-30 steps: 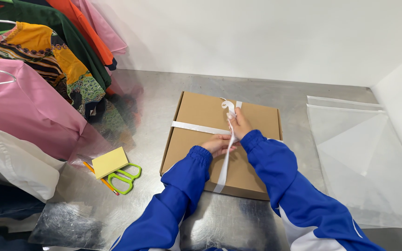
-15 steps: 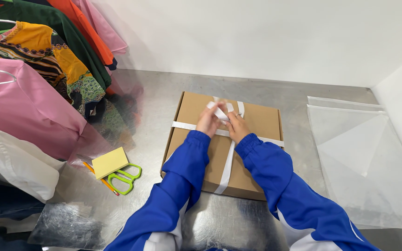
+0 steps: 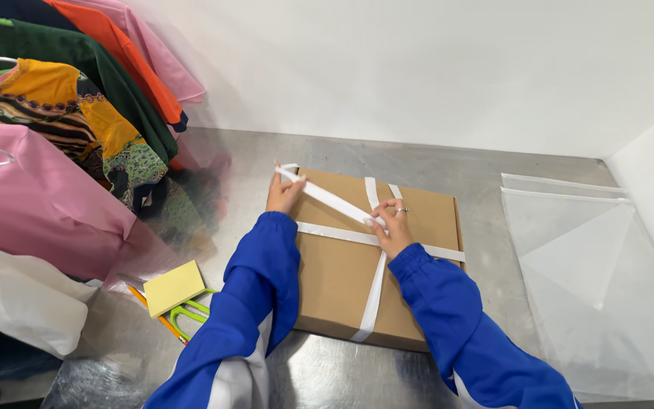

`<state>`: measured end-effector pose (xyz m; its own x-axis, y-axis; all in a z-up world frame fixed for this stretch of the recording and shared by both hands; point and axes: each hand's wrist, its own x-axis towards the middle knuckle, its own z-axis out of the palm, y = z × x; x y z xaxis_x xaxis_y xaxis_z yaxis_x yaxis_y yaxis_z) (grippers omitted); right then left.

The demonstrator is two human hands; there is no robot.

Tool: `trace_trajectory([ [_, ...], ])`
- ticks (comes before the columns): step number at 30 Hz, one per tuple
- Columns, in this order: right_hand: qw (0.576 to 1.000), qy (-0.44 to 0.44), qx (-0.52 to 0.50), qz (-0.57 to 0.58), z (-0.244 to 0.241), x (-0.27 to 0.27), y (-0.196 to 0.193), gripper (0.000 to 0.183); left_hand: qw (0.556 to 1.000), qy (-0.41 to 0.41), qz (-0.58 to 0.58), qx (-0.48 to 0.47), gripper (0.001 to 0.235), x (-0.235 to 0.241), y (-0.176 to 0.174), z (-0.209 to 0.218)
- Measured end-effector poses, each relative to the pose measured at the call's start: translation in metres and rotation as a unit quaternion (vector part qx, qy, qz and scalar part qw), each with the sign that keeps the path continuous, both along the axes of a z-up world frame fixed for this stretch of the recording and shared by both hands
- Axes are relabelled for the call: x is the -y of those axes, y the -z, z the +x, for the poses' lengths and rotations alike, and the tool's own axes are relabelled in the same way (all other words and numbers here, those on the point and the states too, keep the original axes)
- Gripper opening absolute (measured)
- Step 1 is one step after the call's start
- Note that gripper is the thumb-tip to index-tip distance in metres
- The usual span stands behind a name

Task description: The person places a plastic-wrapped garment into a cardboard box and closes the lid. They then wrap a white ribbon around the box, tie it into a bow, and adjust the loops to complete the packaging.

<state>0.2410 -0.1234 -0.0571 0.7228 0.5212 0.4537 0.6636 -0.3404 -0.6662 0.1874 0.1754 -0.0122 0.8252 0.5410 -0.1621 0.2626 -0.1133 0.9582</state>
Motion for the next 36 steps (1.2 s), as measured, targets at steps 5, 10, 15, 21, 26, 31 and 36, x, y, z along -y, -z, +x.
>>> trace_trajectory([
  [5,0.999,0.033,-0.002,0.001,0.001,0.000,0.020,0.005,0.999,0.027,-0.031,0.030,0.048,0.002,0.002,-0.027],
  [10,0.996,0.062,-0.052,0.048,0.007,0.005,0.043,0.008,0.953,-0.063,-0.279,0.102,0.034,-0.027,0.076,-0.032],
  [15,0.992,0.074,-0.071,0.068,0.008,0.002,0.055,0.010,0.987,0.050,0.074,-0.132,0.030,-0.078,0.204,0.006],
  [21,0.991,0.077,-0.078,0.078,-0.002,0.002,0.043,0.010,0.900,0.184,0.179,-0.353,0.085,-0.086,0.206,0.011],
  [26,0.990,0.067,-0.079,0.091,-0.003,0.003,0.039,0.009,0.953,0.136,-0.052,-0.266,0.089,-0.019,0.076,-0.051],
  [31,0.993,0.058,-0.028,0.095,0.010,0.027,0.033,0.006,0.964,0.099,-0.148,-0.196,0.097,-0.006,0.094,-0.036],
  [36,0.989,0.110,-0.023,0.097,0.026,0.074,0.029,0.006,0.917,0.025,-0.398,-0.008,0.054,0.070,0.043,-0.058],
])
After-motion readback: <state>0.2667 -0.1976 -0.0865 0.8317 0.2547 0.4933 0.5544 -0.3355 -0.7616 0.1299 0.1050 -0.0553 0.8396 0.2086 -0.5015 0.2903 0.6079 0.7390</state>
